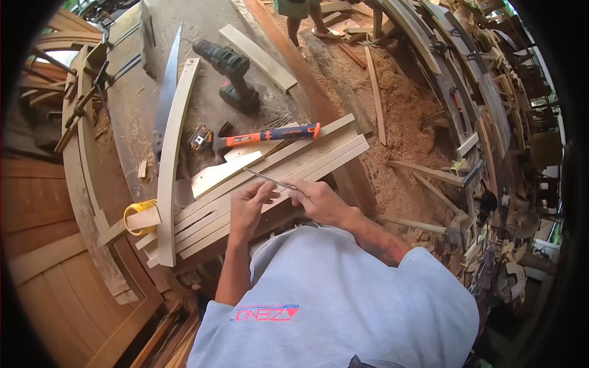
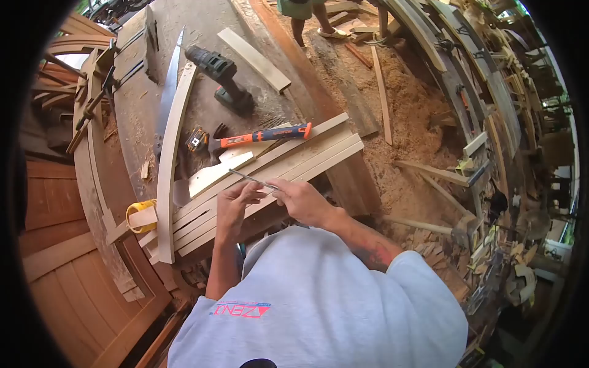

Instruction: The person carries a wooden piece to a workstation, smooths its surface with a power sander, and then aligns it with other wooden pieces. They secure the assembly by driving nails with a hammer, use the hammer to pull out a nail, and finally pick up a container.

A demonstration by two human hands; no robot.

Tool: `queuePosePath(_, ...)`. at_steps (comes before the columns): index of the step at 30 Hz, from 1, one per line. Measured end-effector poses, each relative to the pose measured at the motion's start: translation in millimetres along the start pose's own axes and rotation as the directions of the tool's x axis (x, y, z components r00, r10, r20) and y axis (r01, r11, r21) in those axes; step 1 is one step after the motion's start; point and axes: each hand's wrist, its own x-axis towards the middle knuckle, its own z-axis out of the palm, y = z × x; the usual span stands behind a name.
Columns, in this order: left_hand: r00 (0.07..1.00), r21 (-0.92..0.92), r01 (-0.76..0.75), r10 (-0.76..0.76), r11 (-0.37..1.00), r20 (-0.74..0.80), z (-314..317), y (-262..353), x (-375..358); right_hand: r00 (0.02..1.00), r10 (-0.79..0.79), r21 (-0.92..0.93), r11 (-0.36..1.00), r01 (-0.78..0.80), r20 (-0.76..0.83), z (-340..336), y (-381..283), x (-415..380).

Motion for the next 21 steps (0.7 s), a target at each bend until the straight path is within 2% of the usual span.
queuePosePath(1,0.989,0.207,-0.058,0.084,0.977,-0.122,-14.8,-7.7,6.9,0.992,0.121,0.01,0.993,-0.121,0.016,-10.1,11.3,-14.5)
queuePosePath(2,0.915,0.507,-0.083,0.267,0.858,-0.301,-35.6,-9.9,14.1,0.989,0.084,-0.002,0.996,-0.085,-0.118,-16.5,35.4,-32.2)
queuePosePath(3,0.781,0.755,-0.033,0.488,0.655,-0.39,-60.1,-11.3,23.1,0.969,0.138,0.03,0.99,-0.135,-0.207,-31.2,37.3,-45.4)
queuePosePath(5,0.78,0.923,0.192,0.519,0.333,-0.349,-114.6,-28.7,37.4,0.914,0.259,0.055,0.966,-0.254,-0.312,-54.1,67.4,-79.6)
queuePosePath(6,0.789,0.932,0.184,0.518,0.314,-0.33,-123.0,-28.2,43.1,0.89,0.281,0.006,0.954,-0.299,-0.359,-66.0,78.5,-95.1)
queuePosePath(7,0.887,0.912,0.305,0.266,0.275,-0.377,-128.0,-26.2,47.5,0.852,0.295,0.014,0.947,-0.321,-0.433,-73.6,87.9,-107.0)
queuePosePath(8,0.906,0.888,0.413,0.005,0.204,-0.422,-133.3,-24.0,54.4,0.827,0.311,0.01,0.938,-0.347,-0.469,-81.1,98.9,-118.3)
queuePosePath(9,0.911,0.896,0.403,0.014,0.188,-0.413,-145.5,-31.5,60.9,0.8,0.323,0.007,0.929,-0.371,-0.505,-86.4,107.8,-126.2)
queuePosePath(11,0.945,0.784,0.18,0.116,0.594,-0.305,-154.7,-42.9,65.5,0.788,0.34,0.011,0.921,-0.39,-0.513,-95.7,115.4,-134.4)
queuePosePath(12,0.923,0.802,0.321,0.024,0.504,-0.384,-157.0,-32.7,64.7,0.788,0.349,-0.003,0.914,-0.406,-0.508,-100.3,117.8,-138.1)
queuePosePath(13,0.925,0.808,0.317,0.028,0.496,-0.38,-149.0,-15.6,60.7,0.784,0.352,0.006,0.914,-0.406,-0.512,-103.3,119.5,-139.7)
queuePosePath(15,0.883,0.568,0.408,-0.15,0.715,-0.445,-139.2,3.9,46.7,0.816,0.346,0.011,0.923,-0.385,-0.462,-106.8,122.8,-140.4)
queuePosePath(16,0.911,0.355,0.352,-0.229,0.866,-0.343,-165.1,-13.7,49.5,0.82,0.347,0.017,0.924,-0.381,-0.456,-106.8,126.7,-142.5)
queuePosePath(19,0.88,0.326,0.347,-0.186,0.879,-0.436,-166.4,-29.4,25.5,0.856,0.307,0.042,0.947,-0.319,-0.416,-106.0,137.5,-152.5)
queuePosePath(20,0.884,0.102,0.33,-0.269,0.939,-0.383,-149.4,-24.6,14.8,0.859,0.321,0.058,0.944,-0.326,-0.398,-107.5,138.5,-156.9)
queuePosePath(21,0.893,-0.108,0.168,-0.198,0.98,-0.404,-102.2,-13.2,-0.4,0.862,0.334,0.074,0.941,-0.332,-0.381,-109.0,139.1,-160.6)
